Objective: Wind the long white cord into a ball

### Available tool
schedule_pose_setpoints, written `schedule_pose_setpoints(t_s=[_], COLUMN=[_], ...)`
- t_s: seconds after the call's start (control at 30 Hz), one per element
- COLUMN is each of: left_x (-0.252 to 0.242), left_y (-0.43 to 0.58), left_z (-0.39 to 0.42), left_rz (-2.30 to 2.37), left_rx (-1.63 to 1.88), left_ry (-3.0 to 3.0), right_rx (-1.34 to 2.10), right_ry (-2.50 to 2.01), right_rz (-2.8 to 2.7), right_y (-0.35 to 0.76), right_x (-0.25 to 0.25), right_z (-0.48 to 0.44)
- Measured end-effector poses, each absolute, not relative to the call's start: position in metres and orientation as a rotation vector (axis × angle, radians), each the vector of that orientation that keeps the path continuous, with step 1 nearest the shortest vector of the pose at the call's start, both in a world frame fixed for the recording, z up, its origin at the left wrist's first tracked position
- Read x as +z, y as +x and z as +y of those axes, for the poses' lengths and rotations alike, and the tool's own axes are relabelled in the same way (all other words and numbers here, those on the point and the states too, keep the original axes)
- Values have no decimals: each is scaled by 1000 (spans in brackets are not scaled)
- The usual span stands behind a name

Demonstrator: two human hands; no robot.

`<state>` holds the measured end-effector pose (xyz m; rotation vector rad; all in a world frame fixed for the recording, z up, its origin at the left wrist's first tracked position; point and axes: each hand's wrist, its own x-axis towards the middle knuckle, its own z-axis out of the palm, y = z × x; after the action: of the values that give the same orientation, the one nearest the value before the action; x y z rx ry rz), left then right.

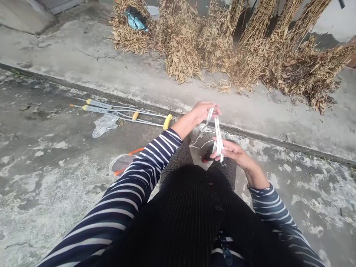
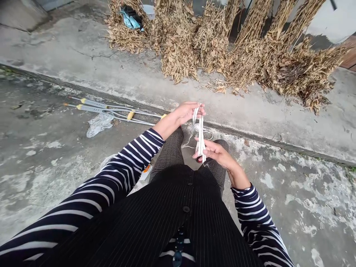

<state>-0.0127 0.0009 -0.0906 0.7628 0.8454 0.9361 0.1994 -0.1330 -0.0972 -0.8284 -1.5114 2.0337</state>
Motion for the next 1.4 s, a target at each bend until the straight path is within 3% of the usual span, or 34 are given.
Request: schedule_pose_setpoints(t_s=[0.4, 0.6, 0.93, 1.07, 1.17, 1.4], left_x=[-160, -158, -124, -103, -96, -133], left_y=[-32, -44, -36, -29, -25, -8], left_z=[6, 25, 57, 57, 21, -78], left_rz=[769, 739, 978, 1111, 951, 698], left_rx=[405, 497, 230, 477, 677, 832], left_ry=[1065, 1026, 1421, 1531, 1480, 1325], right_rx=[2001, 1968, 1972, 1984, 1940, 1904], right_ry=[-855, -771, -759, -732, -763, -794], right_rz=[-1230, -1228, -1458, -1382, -1283, -1194], right_y=[194, 193, 193, 193, 196, 195], right_x=[-104, -98, -85, -85, -84, -83], right_z=[-131, -128, -125, -126, -123, -115])
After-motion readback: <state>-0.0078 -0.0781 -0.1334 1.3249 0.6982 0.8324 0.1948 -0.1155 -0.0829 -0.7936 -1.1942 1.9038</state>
